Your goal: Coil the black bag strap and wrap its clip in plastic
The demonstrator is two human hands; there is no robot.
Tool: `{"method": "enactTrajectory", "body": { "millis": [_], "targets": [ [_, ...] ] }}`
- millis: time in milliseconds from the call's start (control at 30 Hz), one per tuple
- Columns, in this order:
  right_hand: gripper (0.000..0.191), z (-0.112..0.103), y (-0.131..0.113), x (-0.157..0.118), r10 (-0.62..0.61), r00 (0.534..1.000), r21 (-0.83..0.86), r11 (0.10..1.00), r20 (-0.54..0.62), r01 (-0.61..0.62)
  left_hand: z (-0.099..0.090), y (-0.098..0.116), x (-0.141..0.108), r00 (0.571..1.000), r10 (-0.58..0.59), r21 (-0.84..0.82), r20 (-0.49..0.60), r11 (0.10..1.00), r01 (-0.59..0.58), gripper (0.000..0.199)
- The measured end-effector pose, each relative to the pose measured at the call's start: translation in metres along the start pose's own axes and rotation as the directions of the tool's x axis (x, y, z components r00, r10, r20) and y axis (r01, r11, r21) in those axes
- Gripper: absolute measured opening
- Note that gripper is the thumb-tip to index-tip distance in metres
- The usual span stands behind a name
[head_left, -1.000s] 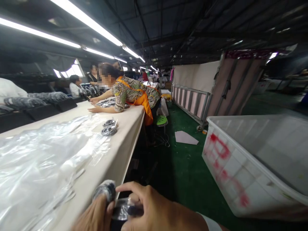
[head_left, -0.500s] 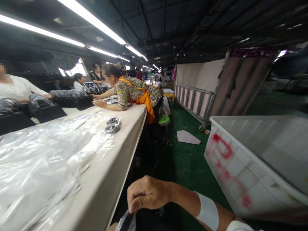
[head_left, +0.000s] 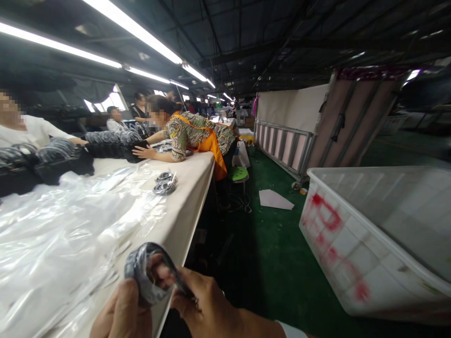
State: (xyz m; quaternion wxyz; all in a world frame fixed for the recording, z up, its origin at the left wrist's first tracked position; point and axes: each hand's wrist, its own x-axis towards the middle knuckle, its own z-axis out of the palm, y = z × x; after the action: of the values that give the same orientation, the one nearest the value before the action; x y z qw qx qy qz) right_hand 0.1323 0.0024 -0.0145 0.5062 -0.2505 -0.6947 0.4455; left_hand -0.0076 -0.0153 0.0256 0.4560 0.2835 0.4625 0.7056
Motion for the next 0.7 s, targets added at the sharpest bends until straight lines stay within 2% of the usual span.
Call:
{"method": "enactTrajectory", "body": {
  "millis": [67,133,200,233,300,367,400,433,533,567,600,633,700],
  "targets": [
    [0.030,-0.001,-0.002,0.000,0.010,1.000,-0.028,1.000,0.003,-0.010,0.004,-0.005,0.003,0.999,0.048,0.042,0.017,0.998,-0.049,0.048],
    [0.032,-0.003,-0.005,0.001,0.064,0.998,-0.010,0.998,0.010,-0.064,0.007,-0.010,0.004,0.988,0.144,0.177,0.063,0.972,-0.153,0.048],
    [0.038,-0.004,-0.008,0.001,0.190,0.980,0.063,0.979,0.051,-0.193,0.010,-0.011,0.005,0.950,0.282,0.350,0.134,0.883,-0.312,0.045],
    [0.041,-0.004,-0.009,0.000,0.281,0.955,0.114,0.950,0.095,-0.290,0.010,-0.010,0.006,0.919,0.355,0.427,0.170,0.814,-0.393,0.043],
    [0.043,-0.004,-0.008,-0.004,0.446,0.873,0.202,0.853,0.198,-0.482,0.008,-0.008,0.010,0.842,0.484,0.529,0.237,0.663,-0.530,0.037],
    [0.038,-0.004,-0.007,-0.008,0.530,0.808,0.228,0.779,0.257,-0.584,0.001,-0.009,0.017,0.770,0.567,0.594,0.295,0.523,-0.612,0.031],
    [0.036,-0.006,-0.007,-0.010,0.543,0.796,0.235,0.765,0.266,-0.600,-0.004,-0.011,0.021,0.731,0.594,0.637,0.336,0.428,-0.641,0.030],
    [0.036,-0.008,-0.007,-0.012,0.543,0.795,0.243,0.761,0.269,-0.602,-0.009,-0.014,0.025,0.669,0.623,0.668,0.405,0.297,-0.682,0.028],
    [0.037,-0.022,-0.012,-0.012,0.524,0.804,0.232,0.776,0.281,-0.586,-0.023,-0.022,0.035,0.413,0.624,0.645,0.664,-0.198,-0.738,0.020],
    [0.036,-0.027,-0.015,-0.012,0.520,0.807,0.213,0.786,0.280,-0.581,-0.026,-0.024,0.037,0.356,0.590,0.612,0.724,-0.312,-0.727,0.019],
    [0.035,-0.032,-0.018,-0.010,0.517,0.811,0.191,0.797,0.274,-0.573,-0.028,-0.024,0.038,0.337,0.554,0.590,0.761,-0.377,-0.714,0.020],
    [0.034,-0.037,-0.022,-0.009,0.511,0.818,0.168,0.811,0.262,-0.561,-0.029,-0.023,0.038,0.356,0.518,0.590,0.778,-0.407,-0.697,0.022],
    [0.036,-0.045,-0.028,-0.006,0.469,0.860,0.119,0.860,0.201,-0.497,-0.031,-0.020,0.036,0.436,0.438,0.607,0.787,-0.420,-0.674,0.025]
  ]
}}
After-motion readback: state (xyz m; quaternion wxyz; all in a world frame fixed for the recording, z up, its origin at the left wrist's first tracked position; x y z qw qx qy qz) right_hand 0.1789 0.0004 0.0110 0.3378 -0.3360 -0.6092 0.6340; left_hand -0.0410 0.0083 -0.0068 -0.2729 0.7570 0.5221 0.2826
